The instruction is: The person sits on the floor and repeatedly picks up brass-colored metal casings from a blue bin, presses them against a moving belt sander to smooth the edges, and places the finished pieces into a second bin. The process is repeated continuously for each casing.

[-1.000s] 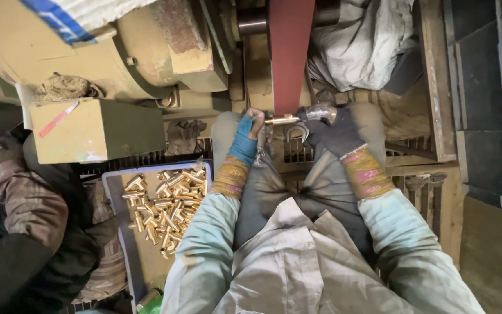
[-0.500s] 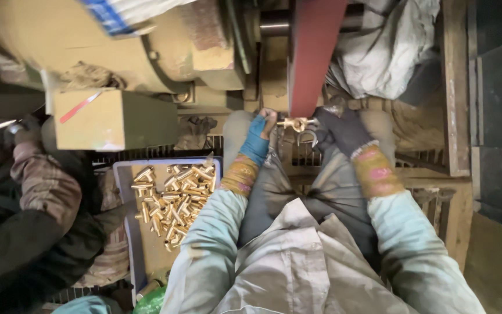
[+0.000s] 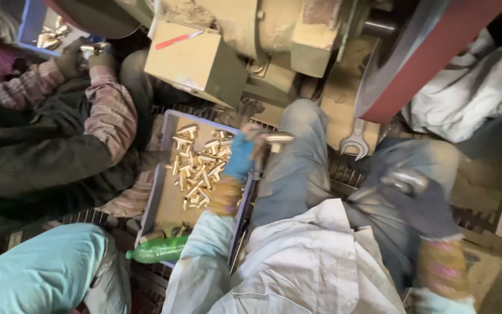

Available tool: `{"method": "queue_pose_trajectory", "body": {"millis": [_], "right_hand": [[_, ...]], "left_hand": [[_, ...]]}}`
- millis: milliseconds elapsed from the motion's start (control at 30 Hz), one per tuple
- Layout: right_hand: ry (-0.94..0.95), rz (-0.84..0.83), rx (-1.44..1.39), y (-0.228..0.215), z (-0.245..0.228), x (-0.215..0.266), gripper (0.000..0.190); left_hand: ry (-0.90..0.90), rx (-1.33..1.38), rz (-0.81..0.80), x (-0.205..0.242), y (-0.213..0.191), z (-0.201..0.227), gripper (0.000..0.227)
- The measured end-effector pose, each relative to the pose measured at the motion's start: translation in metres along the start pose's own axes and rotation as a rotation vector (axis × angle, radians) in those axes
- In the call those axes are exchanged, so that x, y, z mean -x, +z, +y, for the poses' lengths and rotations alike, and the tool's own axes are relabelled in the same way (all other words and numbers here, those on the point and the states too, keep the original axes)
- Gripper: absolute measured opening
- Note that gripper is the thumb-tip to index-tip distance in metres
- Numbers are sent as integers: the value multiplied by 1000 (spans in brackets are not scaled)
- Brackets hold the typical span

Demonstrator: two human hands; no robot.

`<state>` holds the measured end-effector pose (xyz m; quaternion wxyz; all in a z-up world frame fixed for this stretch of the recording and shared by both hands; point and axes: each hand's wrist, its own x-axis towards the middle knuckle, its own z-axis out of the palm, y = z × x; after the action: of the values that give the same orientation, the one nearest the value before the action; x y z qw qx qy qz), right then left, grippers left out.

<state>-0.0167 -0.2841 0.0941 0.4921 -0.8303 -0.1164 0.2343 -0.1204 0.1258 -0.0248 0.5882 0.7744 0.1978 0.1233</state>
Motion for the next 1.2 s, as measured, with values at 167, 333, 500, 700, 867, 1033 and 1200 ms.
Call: {"method": "queue_pose_trajectory", "body": {"millis": [167,333,500,700,867,1033,1200], "right_hand": [[124,195,-200,-27,22,42,36],[32,340,-160,-31,46,52,25],[-62,395,-147,-44,63,50,36],[57,575,-328,-82,50,55,33],[-238,949,797,-165,83,70,33],[67,1136,666,-248,142,101,18],[603,889,676,-275,186,143,27]], "left_hand": [[46,-653,334,29,-110,-91,18],[-142,-87,543,58,-126,-145,43],[-385,-655,525,45,-102,-123,46],[-248,-218,107,-7,-31,-58,36],[270,-323,-120,-40,29,-24,36],[297,-591,-131,-30,45,-1,32],[221,-590,-177,-28,43,-4,44]]}}
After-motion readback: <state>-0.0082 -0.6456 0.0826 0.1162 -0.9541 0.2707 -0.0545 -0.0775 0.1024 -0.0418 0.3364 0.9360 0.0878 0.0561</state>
